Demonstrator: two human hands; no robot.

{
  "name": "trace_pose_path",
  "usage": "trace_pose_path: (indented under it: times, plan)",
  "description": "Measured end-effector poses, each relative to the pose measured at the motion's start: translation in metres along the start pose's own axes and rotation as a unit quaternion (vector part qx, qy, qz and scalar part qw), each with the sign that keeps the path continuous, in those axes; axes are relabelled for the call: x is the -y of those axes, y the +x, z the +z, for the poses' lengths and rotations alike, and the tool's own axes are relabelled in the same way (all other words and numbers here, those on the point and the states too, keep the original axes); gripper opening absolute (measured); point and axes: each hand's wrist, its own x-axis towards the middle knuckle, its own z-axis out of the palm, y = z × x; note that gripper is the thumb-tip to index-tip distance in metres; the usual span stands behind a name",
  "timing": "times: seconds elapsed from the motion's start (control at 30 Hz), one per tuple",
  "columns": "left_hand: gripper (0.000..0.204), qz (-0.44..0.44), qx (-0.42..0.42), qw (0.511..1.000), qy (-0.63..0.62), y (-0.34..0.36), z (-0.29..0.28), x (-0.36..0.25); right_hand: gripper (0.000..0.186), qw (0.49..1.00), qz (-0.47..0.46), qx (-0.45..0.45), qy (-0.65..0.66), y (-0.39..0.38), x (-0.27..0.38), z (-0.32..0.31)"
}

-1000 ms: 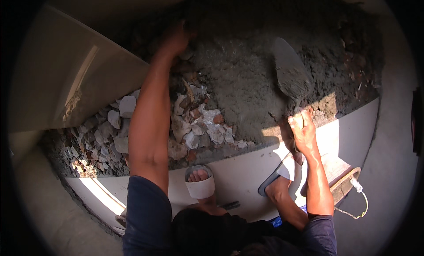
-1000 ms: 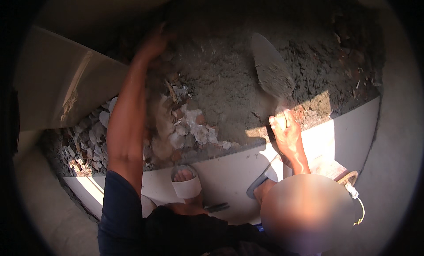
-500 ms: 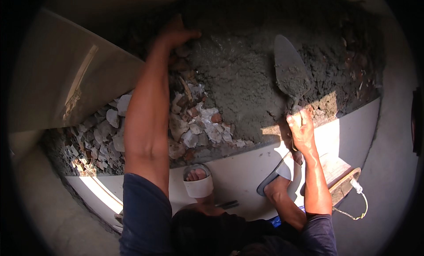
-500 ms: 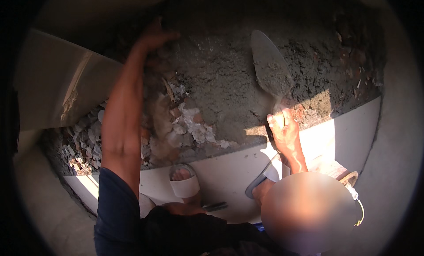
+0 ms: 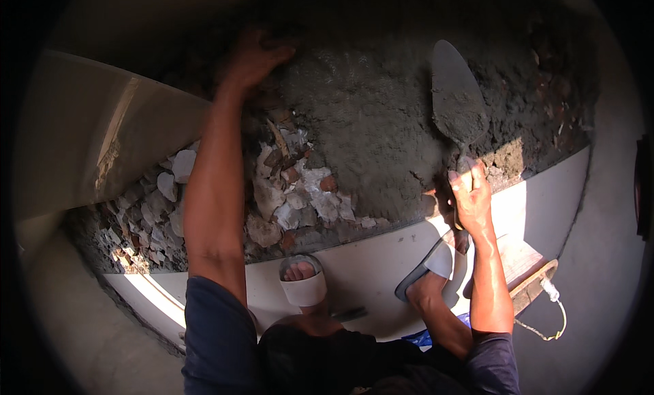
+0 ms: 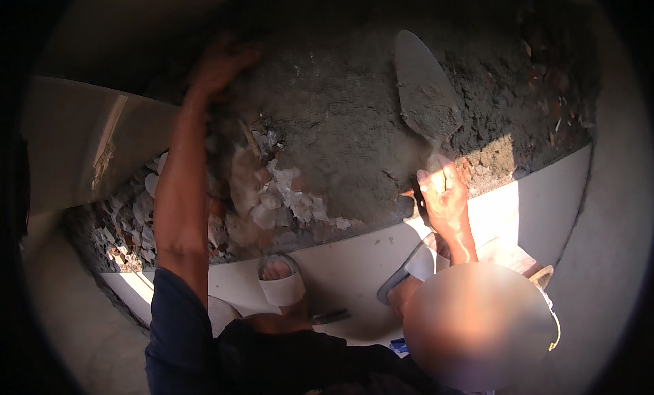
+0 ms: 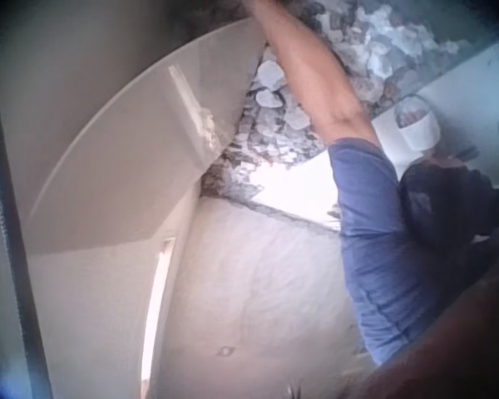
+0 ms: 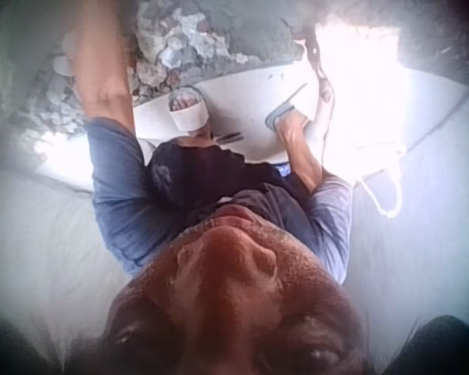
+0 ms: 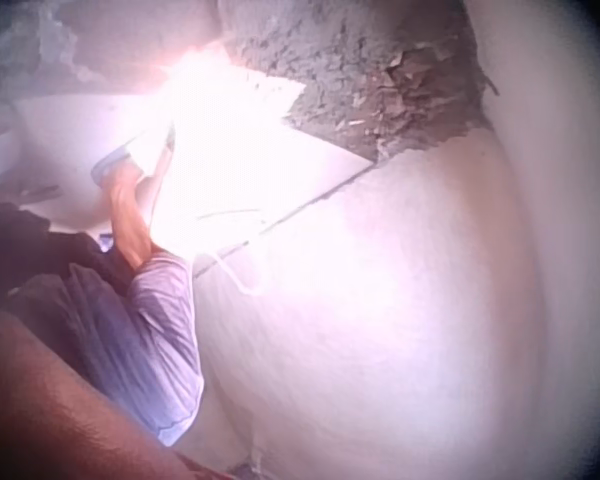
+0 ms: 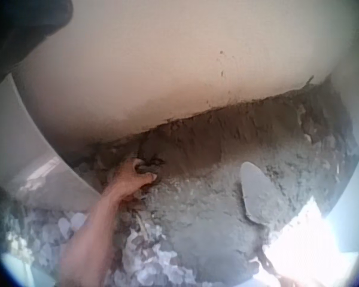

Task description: The person pours cement from a bucket onto a debris-filled floor area and uses a trowel to spread and smooth the cement over rubble and broken tiles. The person repeatedly scoops cement from the bucket and applies it to the floor, leveling the surface.

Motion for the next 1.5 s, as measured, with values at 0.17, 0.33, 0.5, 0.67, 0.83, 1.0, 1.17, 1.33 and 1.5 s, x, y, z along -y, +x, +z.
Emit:
trace_pose_path:
  times: [0.17, 0.33, 0.5, 0.67, 0.83, 1.0, 1.17, 1.33, 1.5]
  plan:
    - [0.077, 0.093, -0.075, 0.987, 0.107, -0.036, 0.008, 0.011, 0.042, 0.997, 0.032, -0.006, 0.068, 0.005, -0.006, 0.005]
    - [0.073, 0.176, -0.066, 0.970, 0.153, -0.033, -0.008, 0.020, 0.048, 0.999, 0.023, -0.016, 0.017, 0.007, -0.009, 0.010]
    - [0.062, 0.270, -0.064, 0.928, 0.250, -0.035, -0.002, 0.028, 0.053, 1.000, 0.013, -0.010, -0.001, 0.001, -0.005, 0.011]
    - [0.060, 0.248, -0.005, 0.919, 0.307, -0.030, -0.001, 0.025, 0.051, 1.000, -0.010, 0.001, 0.008, -0.007, -0.002, 0.012]
    - [0.043, 0.272, -0.002, 0.898, 0.347, -0.018, -0.008, 0.024, 0.037, 0.999, 0.009, 0.000, 0.034, -0.013, -0.005, 0.011]
    - [0.043, 0.291, -0.030, 0.891, 0.348, -0.027, -0.013, 0.002, 0.031, 0.998, 0.012, -0.001, 0.062, -0.014, -0.009, 0.006]
    - [0.043, 0.260, -0.089, 0.902, 0.332, -0.100, -0.019, -0.037, 0.030, 0.999, -0.007, -0.016, 0.040, -0.011, -0.005, 0.006]
    - [0.048, 0.216, -0.058, 0.963, 0.152, -0.215, -0.025, -0.012, 0.039, 0.998, 0.005, 0.026, 0.054, -0.013, 0.001, 0.007]
    - [0.051, 0.000, 0.082, 0.996, 0.018, -0.271, 0.009, 0.055, 0.040, 0.997, 0.052, 0.058, -0.012, -0.023, 0.002, 0.008]
